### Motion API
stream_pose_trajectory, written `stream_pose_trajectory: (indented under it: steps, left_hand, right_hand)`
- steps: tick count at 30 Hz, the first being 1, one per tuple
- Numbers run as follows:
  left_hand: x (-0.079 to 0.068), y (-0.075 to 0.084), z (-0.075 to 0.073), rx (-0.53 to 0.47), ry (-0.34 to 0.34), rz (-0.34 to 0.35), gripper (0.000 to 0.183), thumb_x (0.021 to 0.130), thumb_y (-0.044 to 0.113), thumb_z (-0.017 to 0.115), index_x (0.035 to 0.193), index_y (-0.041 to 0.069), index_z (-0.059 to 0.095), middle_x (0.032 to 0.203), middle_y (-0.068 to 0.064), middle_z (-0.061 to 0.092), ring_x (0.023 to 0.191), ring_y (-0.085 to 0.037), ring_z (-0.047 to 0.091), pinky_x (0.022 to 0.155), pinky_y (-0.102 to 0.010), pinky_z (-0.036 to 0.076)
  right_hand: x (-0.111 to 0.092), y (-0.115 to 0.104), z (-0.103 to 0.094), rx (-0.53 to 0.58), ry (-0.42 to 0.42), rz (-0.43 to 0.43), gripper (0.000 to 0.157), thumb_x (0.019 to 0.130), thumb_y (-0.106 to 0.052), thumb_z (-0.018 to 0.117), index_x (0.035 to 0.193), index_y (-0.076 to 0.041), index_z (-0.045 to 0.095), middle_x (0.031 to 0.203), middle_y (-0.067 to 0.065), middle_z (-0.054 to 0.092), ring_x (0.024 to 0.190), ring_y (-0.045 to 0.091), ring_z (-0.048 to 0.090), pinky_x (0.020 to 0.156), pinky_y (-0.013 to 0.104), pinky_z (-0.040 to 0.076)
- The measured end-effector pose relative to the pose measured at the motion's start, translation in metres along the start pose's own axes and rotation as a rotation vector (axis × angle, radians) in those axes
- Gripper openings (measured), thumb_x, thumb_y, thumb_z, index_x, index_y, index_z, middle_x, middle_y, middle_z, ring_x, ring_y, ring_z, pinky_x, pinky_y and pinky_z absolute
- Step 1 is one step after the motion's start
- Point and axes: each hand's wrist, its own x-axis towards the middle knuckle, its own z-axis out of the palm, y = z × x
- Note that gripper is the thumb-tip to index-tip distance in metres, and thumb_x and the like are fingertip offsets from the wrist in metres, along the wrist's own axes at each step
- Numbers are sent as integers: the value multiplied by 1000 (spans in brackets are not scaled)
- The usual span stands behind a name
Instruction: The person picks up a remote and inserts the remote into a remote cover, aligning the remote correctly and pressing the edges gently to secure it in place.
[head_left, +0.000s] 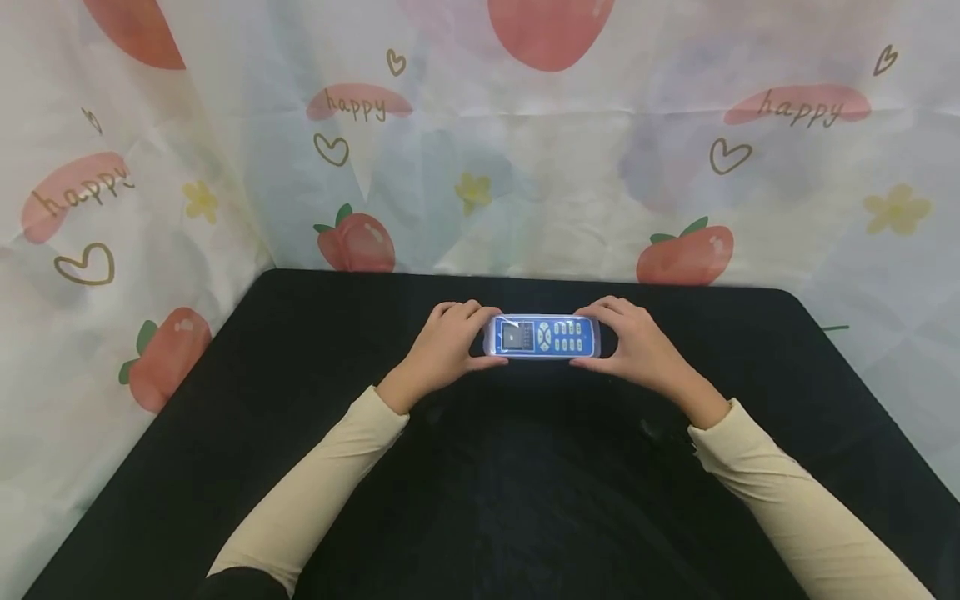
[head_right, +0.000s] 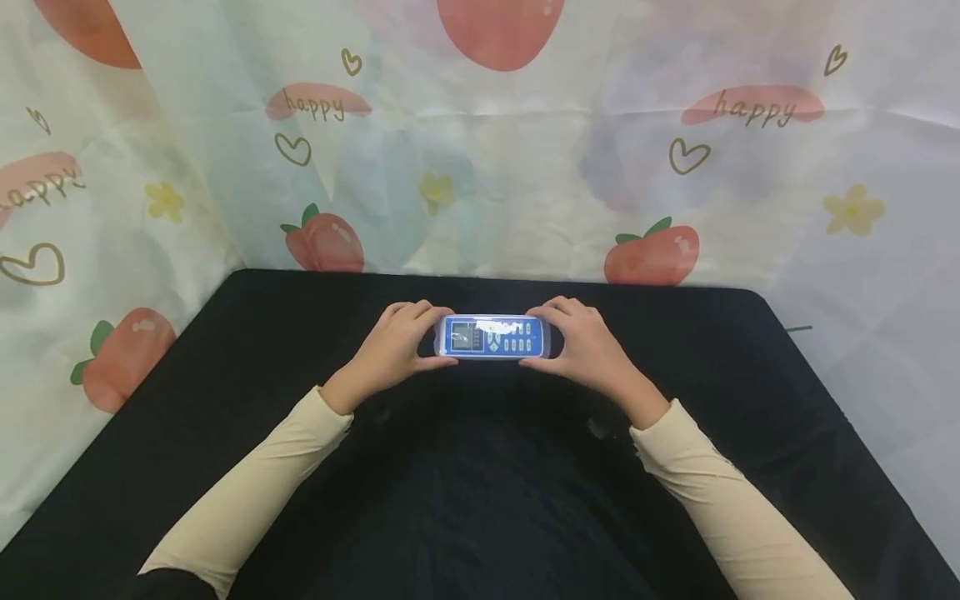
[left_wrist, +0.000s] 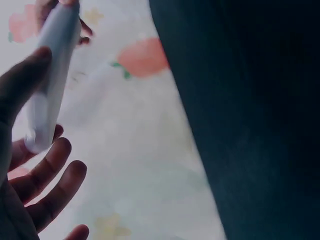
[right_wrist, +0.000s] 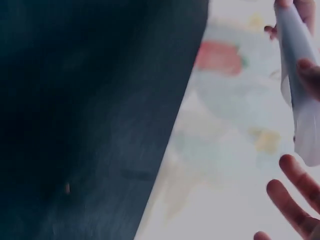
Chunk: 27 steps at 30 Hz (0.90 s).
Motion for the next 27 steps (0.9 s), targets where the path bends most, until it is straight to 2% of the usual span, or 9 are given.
stream_pose_trajectory:
  steps: [3,7,11,14,17,22,25,27]
  left_hand:
    - [25,-18,16,8,-78,-52,64,77,55,69,126,17,56,110,-3,60,102,-19,56,99,-46,39]
    - [55,-41,41,-19,-189,-134,65,79,57,65,132,21,52,118,-6,56,108,-22,54,98,-47,39]
    - [73,-55,69,5,-252,-205,66,80,59,62,135,27,49,123,-7,52,116,-23,48,101,-50,34]
    - [81,-58,88,95,-277,-218,67,80,63,58,136,29,48,127,-8,50,123,-25,44,105,-53,28]
    - [85,-57,101,162,-307,-220,67,80,66,57,135,30,48,132,-10,47,128,-27,40,109,-58,23]
    - [88,-58,107,103,-399,-288,69,80,66,56,138,32,44,143,-13,38,136,-31,31,112,-60,15]
    - [87,-59,107,61,-467,-331,76,81,67,53,146,35,30,151,-14,28,140,-33,26,113,-59,12]
    - [85,-61,106,30,-486,-341,83,82,67,53,150,34,17,155,-14,20,143,-33,22,114,-59,10]
  right_hand:
    - [18,22,8,-91,-19,15,61,63,-34,86,113,-6,65,108,15,58,99,31,53,86,55,39]
    - [42,52,24,-143,-135,93,60,70,-38,81,118,-7,64,112,18,55,105,34,51,89,58,35]
    - [57,75,43,-173,-247,190,62,74,-42,77,124,-10,61,123,20,49,116,39,43,93,63,30]
    - [62,86,57,-232,-320,249,64,76,-46,73,129,-12,57,129,22,45,122,41,36,96,63,26]
    - [62,90,67,-278,-385,300,66,79,-48,70,132,-14,54,131,25,42,123,43,33,98,63,25]
    - [60,92,74,-227,-443,373,66,83,-48,66,137,-14,48,133,28,40,123,44,33,97,64,26]
    - [59,93,75,-171,-466,396,71,85,-48,63,143,-14,39,138,30,36,124,47,31,97,64,26]
    - [59,95,74,-147,-475,406,78,85,-49,62,147,-14,30,142,30,31,128,48,29,99,65,26]
